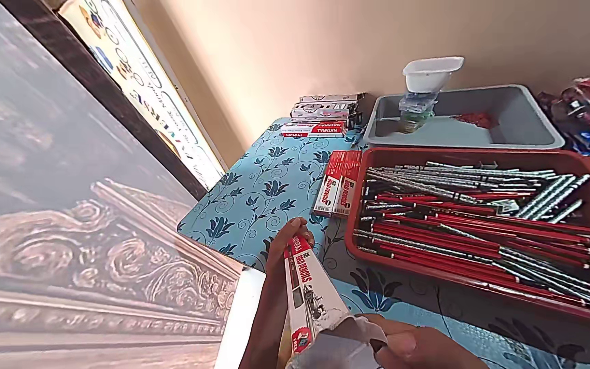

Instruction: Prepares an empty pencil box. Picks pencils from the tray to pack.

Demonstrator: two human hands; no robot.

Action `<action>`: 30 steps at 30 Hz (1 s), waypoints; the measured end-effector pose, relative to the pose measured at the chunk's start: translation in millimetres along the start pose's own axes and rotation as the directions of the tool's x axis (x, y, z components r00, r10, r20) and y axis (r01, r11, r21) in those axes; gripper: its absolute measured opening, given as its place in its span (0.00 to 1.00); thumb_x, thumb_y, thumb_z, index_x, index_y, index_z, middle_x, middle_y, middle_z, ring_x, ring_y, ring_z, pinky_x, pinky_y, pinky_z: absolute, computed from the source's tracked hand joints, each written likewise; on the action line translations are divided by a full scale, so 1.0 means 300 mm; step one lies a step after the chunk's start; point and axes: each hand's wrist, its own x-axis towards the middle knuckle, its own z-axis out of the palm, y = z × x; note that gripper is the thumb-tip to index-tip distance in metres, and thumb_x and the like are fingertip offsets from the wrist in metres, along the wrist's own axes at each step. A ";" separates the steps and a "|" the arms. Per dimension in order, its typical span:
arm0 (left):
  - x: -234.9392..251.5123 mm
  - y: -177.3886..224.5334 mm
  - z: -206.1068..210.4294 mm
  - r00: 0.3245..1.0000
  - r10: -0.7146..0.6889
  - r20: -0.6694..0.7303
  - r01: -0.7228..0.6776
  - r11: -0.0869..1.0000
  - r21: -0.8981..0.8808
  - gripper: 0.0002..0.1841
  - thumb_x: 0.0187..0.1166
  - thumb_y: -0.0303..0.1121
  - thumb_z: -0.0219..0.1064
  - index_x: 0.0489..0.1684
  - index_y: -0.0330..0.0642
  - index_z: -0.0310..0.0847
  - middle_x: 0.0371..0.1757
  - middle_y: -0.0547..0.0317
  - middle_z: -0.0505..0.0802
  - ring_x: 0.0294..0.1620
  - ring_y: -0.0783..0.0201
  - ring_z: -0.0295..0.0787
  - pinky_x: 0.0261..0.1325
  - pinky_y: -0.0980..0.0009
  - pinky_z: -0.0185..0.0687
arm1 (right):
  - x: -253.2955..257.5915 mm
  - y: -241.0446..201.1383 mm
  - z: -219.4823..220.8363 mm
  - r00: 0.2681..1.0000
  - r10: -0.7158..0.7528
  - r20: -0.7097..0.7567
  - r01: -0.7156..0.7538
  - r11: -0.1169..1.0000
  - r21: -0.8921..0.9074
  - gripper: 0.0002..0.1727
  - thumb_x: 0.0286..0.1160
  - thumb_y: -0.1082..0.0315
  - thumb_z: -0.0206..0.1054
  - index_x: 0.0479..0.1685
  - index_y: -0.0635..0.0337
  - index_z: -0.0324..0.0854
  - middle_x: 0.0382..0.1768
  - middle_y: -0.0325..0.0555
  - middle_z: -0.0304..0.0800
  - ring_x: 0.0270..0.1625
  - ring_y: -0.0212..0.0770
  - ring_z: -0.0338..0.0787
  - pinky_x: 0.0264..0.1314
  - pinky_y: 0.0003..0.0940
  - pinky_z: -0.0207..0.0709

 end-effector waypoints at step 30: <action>0.004 0.027 -0.060 0.988 0.146 0.047 -0.153 0.972 0.180 0.18 0.89 0.34 0.50 0.30 0.50 0.86 0.25 0.71 0.90 0.25 0.81 0.85 0.28 0.88 0.79 | 0.334 0.196 -0.478 0.597 0.405 0.692 0.369 0.628 -0.685 0.09 0.76 0.74 0.63 0.43 0.59 0.90 0.33 0.48 0.90 0.32 0.47 0.92 0.26 0.41 0.83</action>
